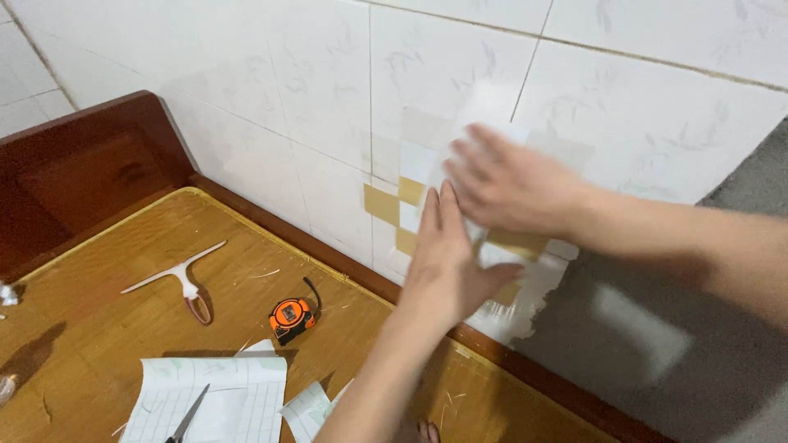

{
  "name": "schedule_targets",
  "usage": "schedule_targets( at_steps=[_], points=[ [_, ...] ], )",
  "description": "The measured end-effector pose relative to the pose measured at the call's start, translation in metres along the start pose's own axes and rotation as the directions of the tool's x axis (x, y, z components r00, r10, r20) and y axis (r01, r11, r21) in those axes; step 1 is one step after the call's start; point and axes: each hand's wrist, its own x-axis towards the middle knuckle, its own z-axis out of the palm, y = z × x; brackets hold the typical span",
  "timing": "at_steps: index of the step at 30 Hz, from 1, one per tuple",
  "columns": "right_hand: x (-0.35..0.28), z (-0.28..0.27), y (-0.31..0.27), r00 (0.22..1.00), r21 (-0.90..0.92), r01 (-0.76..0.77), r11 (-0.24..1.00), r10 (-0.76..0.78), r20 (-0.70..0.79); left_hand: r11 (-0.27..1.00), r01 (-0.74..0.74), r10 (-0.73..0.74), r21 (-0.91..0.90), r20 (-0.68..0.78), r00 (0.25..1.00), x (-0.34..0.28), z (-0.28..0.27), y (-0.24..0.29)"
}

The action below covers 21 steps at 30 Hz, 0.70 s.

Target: Cutting small squares of adhesive paper and applying them to a wall in a decorative checkered pattern

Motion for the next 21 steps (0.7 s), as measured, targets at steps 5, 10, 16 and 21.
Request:
schedule_targets(
  at_steps=[5,10,16,21],
  points=[
    [0.049,0.025,-0.031,0.971,0.074,0.075,0.994,-0.090,0.223,0.985,0.172,-0.167,0.027,-0.119,0.979,0.065,0.062,-0.095],
    [0.017,-0.007,-0.057,0.925,0.188,0.176,0.966,-0.228,0.303,0.995,0.024,-0.041,0.096,0.187,0.981,0.024,0.042,-0.073],
    [0.031,0.024,-0.061,0.921,0.157,0.192,0.969,-0.233,0.313,0.969,0.219,-0.239,0.113,0.216,0.947,0.044,0.055,-0.079],
    [0.030,0.044,-0.083,0.990,0.165,0.096,0.982,-0.111,0.088,0.996,0.084,-0.091,0.035,0.458,0.884,-0.018,-0.046,-0.001]
  ],
)
